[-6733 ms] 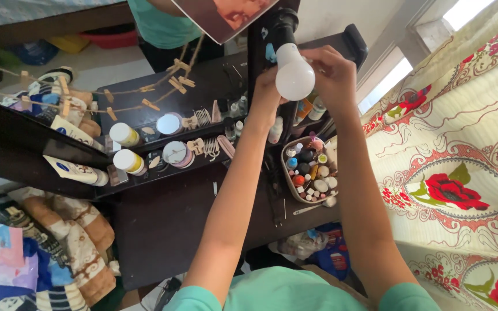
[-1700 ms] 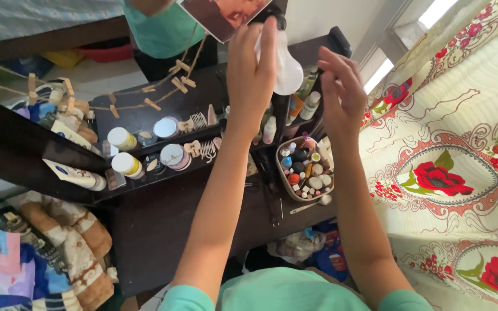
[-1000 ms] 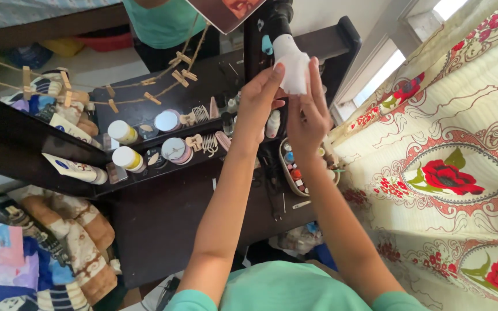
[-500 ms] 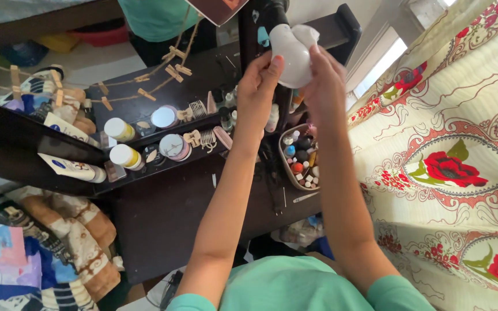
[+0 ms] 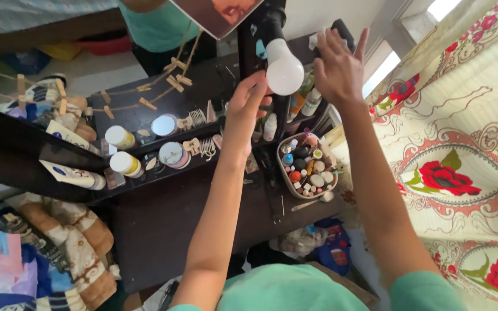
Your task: Cleaning a vanity table and wiping down hair care appliances with wet wipes.
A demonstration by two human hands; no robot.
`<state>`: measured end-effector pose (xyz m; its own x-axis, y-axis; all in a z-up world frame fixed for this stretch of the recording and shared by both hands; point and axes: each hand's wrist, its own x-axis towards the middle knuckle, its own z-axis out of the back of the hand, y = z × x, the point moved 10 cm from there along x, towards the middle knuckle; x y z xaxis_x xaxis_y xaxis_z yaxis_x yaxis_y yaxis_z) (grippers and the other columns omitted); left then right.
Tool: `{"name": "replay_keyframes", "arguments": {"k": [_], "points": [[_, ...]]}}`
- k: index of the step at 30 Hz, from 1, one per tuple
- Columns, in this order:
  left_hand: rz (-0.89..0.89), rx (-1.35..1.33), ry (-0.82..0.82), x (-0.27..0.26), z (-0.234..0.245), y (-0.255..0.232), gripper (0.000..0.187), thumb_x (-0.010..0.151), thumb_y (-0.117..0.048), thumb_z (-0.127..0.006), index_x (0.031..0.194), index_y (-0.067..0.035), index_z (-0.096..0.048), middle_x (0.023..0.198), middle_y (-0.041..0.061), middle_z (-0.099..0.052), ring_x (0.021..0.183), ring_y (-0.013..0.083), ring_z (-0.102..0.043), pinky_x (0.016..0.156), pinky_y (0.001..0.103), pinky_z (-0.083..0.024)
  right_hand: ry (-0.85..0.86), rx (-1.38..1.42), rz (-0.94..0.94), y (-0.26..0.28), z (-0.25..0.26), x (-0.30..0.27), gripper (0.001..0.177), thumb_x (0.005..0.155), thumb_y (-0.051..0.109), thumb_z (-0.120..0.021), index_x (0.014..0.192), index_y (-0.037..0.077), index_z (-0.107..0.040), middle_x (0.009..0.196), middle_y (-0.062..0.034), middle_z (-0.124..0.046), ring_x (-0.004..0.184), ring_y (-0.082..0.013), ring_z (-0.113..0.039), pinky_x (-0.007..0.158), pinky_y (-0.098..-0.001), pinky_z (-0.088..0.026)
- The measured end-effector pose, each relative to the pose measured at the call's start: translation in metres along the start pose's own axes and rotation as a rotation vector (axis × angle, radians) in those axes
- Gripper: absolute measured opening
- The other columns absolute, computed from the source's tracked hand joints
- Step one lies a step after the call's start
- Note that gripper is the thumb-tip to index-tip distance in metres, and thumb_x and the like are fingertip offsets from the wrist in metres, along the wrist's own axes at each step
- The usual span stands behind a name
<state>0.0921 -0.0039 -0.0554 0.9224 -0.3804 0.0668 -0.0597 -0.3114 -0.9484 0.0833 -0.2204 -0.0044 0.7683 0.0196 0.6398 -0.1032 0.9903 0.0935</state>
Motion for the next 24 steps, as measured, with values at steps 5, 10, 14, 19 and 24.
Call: {"name": "replay_keyframes", "arguments": {"k": [5, 10, 14, 19, 24], "points": [[0.030, -0.100, -0.021, -0.010, 0.008, 0.000, 0.049, 0.100, -0.042, -0.058, 0.137, -0.010, -0.062, 0.111, 0.001, -0.072, 0.096, 0.0082, -0.062, 0.081, 0.025, -0.048, 0.198, 0.174, -0.032, 0.019, -0.024, 0.016, 0.061, 0.098, 0.030, -0.041, 0.149, -0.002, -0.051, 0.159, -0.0215, -0.047, 0.151, -0.0333, -0.038, 0.126, -0.0559, 0.000], [0.055, -0.121, 0.014, -0.014, 0.013, 0.017, 0.044, 0.102, -0.039, -0.059, 0.134, -0.009, -0.065, 0.109, 0.001, -0.072, 0.094, 0.0080, -0.062, 0.082, 0.025, -0.047, 0.204, 0.313, 0.026, 0.042, 0.007, -0.012, 0.062, 0.093, 0.021, -0.040, 0.150, 0.001, -0.053, 0.159, -0.0174, -0.047, 0.152, -0.0319, -0.037, 0.127, -0.0565, -0.002], [0.083, -0.122, -0.003, -0.021, 0.027, 0.022, 0.042, 0.101, -0.037, -0.059, 0.131, -0.009, -0.067, 0.108, 0.000, -0.072, 0.093, 0.0078, -0.062, 0.082, 0.025, -0.048, 0.169, 0.255, 0.015, 0.025, 0.013, -0.032, 0.062, 0.092, 0.017, -0.040, 0.151, 0.003, -0.054, 0.159, -0.0145, -0.049, 0.153, -0.0285, -0.039, 0.130, -0.0552, -0.001], [0.106, -0.076, -0.051, -0.036, 0.047, 0.027, 0.038, 0.101, -0.035, -0.057, 0.128, -0.009, -0.068, 0.107, 0.000, -0.072, 0.093, 0.0077, -0.063, 0.083, 0.025, -0.049, 0.149, 0.113, -0.099, 0.001, 0.001, -0.001, 0.056, 0.096, 0.019, -0.039, 0.147, 0.003, -0.058, 0.154, -0.0137, -0.054, 0.148, -0.0263, -0.045, 0.128, -0.0561, 0.003], [0.096, -0.130, -0.053, -0.043, 0.042, 0.029, 0.036, 0.103, -0.032, -0.058, 0.125, -0.006, -0.069, 0.105, 0.002, -0.072, 0.092, 0.0094, -0.064, 0.082, 0.025, -0.048, 0.063, 0.128, 0.002, 0.026, -0.012, -0.007, 0.058, 0.094, 0.019, -0.044, 0.146, -0.003, -0.058, 0.152, -0.0174, -0.056, 0.147, -0.0313, -0.047, 0.127, -0.0540, 0.001]]}}
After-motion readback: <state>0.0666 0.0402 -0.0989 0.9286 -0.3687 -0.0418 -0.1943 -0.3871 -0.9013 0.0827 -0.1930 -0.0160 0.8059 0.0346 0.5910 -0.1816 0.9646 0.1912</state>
